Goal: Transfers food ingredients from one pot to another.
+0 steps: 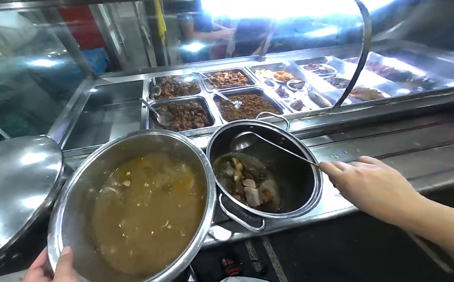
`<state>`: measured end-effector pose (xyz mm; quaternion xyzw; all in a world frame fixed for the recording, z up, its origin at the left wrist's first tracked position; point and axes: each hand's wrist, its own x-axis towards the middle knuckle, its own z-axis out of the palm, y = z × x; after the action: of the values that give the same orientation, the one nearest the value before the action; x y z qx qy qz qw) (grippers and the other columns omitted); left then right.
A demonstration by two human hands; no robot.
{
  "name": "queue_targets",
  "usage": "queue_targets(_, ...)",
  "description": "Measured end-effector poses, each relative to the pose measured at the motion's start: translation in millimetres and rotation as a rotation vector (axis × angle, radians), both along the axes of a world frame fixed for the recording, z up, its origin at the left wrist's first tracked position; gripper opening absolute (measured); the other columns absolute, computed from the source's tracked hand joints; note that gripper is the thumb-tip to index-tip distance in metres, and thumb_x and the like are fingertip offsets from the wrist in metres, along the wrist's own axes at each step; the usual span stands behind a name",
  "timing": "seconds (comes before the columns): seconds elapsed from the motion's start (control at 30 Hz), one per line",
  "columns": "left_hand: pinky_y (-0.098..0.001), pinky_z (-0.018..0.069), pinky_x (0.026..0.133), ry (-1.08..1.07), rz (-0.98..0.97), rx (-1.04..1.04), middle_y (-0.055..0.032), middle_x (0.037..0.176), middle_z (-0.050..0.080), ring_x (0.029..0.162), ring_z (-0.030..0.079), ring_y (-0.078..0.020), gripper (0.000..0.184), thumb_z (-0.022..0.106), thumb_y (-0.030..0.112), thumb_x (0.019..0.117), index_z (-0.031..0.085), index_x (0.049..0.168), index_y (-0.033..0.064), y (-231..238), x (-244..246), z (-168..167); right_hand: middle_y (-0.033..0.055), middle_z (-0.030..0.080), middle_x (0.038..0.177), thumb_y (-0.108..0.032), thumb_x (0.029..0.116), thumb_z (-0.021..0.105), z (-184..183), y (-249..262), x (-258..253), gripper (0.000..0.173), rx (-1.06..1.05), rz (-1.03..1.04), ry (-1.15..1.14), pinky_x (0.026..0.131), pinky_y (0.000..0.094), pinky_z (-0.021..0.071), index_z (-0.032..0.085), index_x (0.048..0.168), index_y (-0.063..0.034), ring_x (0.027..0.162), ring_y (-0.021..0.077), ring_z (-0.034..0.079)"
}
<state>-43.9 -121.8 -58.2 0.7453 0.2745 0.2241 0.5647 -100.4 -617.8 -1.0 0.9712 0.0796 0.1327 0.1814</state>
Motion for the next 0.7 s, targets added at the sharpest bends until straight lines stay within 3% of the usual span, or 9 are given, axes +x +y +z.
queue_targets(0.1,-0.0149,0.0436,0.091,0.026,-0.007,0.001,-0.0171,0.122,0.048,0.105,0.052,-0.0006,0.043,0.046,0.005,0.1047,0.037,0.143,-0.0134,-0.7,-1.2,1.6,0.0135,0.062,0.063,0.011,0.0763,0.073,17.3,-3.1,-4.7,0.016,0.095,-0.014,-0.082,0.058,0.0536,0.0496,0.064,0.081,-0.0007,0.056,0.0347,0.064)
queue_targets(0.17,-0.0170,0.0445,0.093,0.040,0.003,-0.016,-0.0184,0.125,0.049,0.108,0.052,-0.0028,0.043,0.046,0.006,0.1053,0.037,0.144,-0.0119,-3.9,-2.2,4.5,0.0123,0.057,0.059,-0.003,0.0837,0.059,30.1,4.0,-4.4,0.005,0.165,0.039,-0.179,0.051,0.0523,0.0450,0.061,0.081,0.0006,0.051,0.0335,0.060)
queue_targets(0.23,-0.0179,0.0470,0.090,0.024,0.024,-0.043,-0.0168,0.123,0.050,0.105,0.055,-0.0028,0.042,0.047,0.006,0.1050,0.039,0.143,-0.0101,-6.7,-2.2,5.3,0.0126,0.055,0.058,-0.015,0.0906,0.051,45.0,28.8,1.6,0.023,0.252,0.083,-0.244,0.049,0.0511,0.0431,0.063,0.083,0.0039,0.048,0.0326,0.056)
queue_targets(0.33,-0.0185,0.0499,0.087,-0.002,0.039,-0.075,-0.0154,0.120,0.053,0.101,0.058,-0.0036,0.040,0.048,0.007,0.1050,0.042,0.141,-0.0084,-7.0,-1.4,2.7,0.0105,0.055,0.057,-0.016,0.0890,0.051,60.0,83.1,22.1,0.023,0.274,0.234,-0.271,0.045,0.0467,0.0415,0.063,0.080,0.0020,0.046,0.0295,0.055)
queue_targets(0.43,-0.0180,0.0496,0.084,-0.012,0.052,-0.092,-0.0149,0.117,0.054,0.097,0.058,-0.0040,0.039,0.049,0.007,0.1047,0.043,0.140,-0.0082,-7.8,-0.2,2.3,0.0053,0.054,0.055,-0.014,0.0836,0.059,47.3,137.8,58.5,0.011,0.273,0.458,-0.223,0.043,0.0402,0.0421,0.060,0.077,-0.0055,0.045,0.0245,0.056)
queue_targets(0.47,-0.0184,0.0496,0.084,-0.012,0.056,-0.093,-0.0152,0.117,0.054,0.098,0.058,-0.0046,0.039,0.049,0.007,0.1046,0.043,0.140,-0.0083,-8.0,0.2,2.4,0.0059,0.057,0.057,-0.010,0.0797,0.067,41.0,155.9,69.8,0.007,0.292,0.501,-0.151,0.046,0.0411,0.0461,0.062,0.079,-0.0054,0.048,0.0251,0.059)
queue_targets(0.53,-0.0213,0.0496,0.087,-0.004,0.064,-0.105,-0.0181,0.121,0.055,0.102,0.059,-0.0080,0.039,0.049,0.008,0.1049,0.044,0.140,-0.0083,-9.1,1.0,4.5,0.0093,0.060,0.060,0.002,0.0734,0.077,26.1,189.5,91.7,0.016,0.293,0.542,-0.017,0.053,0.0433,0.0509,0.064,0.080,-0.0032,0.053,0.0279,0.063)
queue_targets(0.7,-0.0273,0.0497,0.091,0.010,0.066,-0.146,-0.0215,0.127,0.055,0.108,0.059,-0.0157,0.041,0.049,0.008,0.1053,0.042,0.143,-0.0065,-9.0,2.9,5.2,0.0200,0.069,0.088,0.007,0.0960,0.058,16.4,252.8,121.4,0.013,0.094,0.381,0.449,0.082,0.0466,0.0523,0.061,0.109,0.0063,0.083,0.0354,0.071)
